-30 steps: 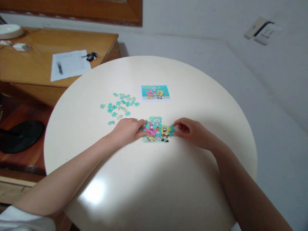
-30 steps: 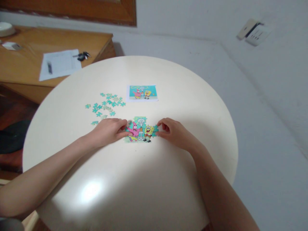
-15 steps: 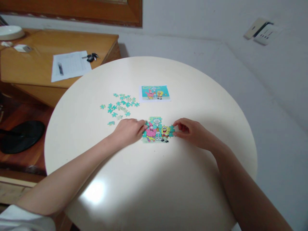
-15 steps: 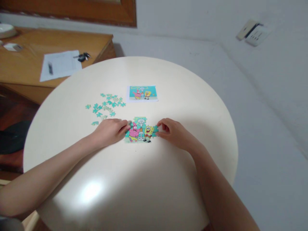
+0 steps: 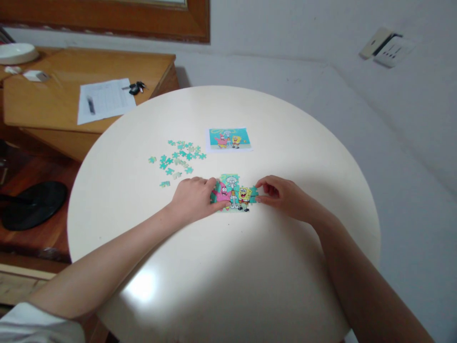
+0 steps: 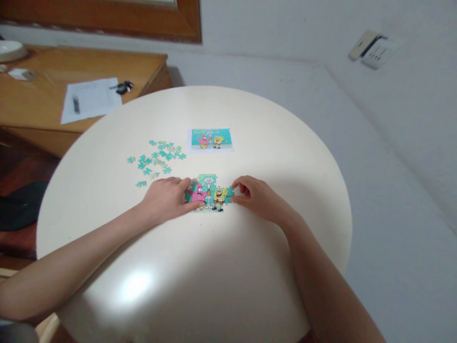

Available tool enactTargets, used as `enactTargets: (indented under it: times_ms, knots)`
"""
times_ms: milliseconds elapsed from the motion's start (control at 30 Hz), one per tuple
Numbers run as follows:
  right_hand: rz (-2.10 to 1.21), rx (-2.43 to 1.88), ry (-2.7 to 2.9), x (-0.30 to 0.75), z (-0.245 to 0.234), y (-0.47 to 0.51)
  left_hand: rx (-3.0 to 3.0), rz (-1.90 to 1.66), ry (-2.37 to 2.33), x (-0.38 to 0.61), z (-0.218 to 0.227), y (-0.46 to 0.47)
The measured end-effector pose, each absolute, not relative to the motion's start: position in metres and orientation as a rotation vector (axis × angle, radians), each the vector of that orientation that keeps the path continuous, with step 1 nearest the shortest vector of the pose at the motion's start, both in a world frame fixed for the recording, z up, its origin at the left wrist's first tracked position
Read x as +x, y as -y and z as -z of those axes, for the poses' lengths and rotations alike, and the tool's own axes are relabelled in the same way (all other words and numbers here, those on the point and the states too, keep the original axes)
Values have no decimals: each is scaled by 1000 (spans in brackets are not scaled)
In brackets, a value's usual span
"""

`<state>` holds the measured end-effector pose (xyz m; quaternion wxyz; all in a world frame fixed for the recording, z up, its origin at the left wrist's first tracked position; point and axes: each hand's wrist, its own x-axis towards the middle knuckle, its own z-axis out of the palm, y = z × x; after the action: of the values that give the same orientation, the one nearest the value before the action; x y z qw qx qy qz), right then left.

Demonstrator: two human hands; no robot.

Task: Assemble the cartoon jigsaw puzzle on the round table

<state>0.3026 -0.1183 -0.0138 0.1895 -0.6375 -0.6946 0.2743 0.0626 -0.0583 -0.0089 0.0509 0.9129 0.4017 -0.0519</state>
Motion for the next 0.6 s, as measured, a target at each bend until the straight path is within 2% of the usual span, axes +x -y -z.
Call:
enactTargets:
  times_ms: [600]
  knots:
    - [-735,-1758,1977,305,18,118,2733,201,-1360,65,13,53]
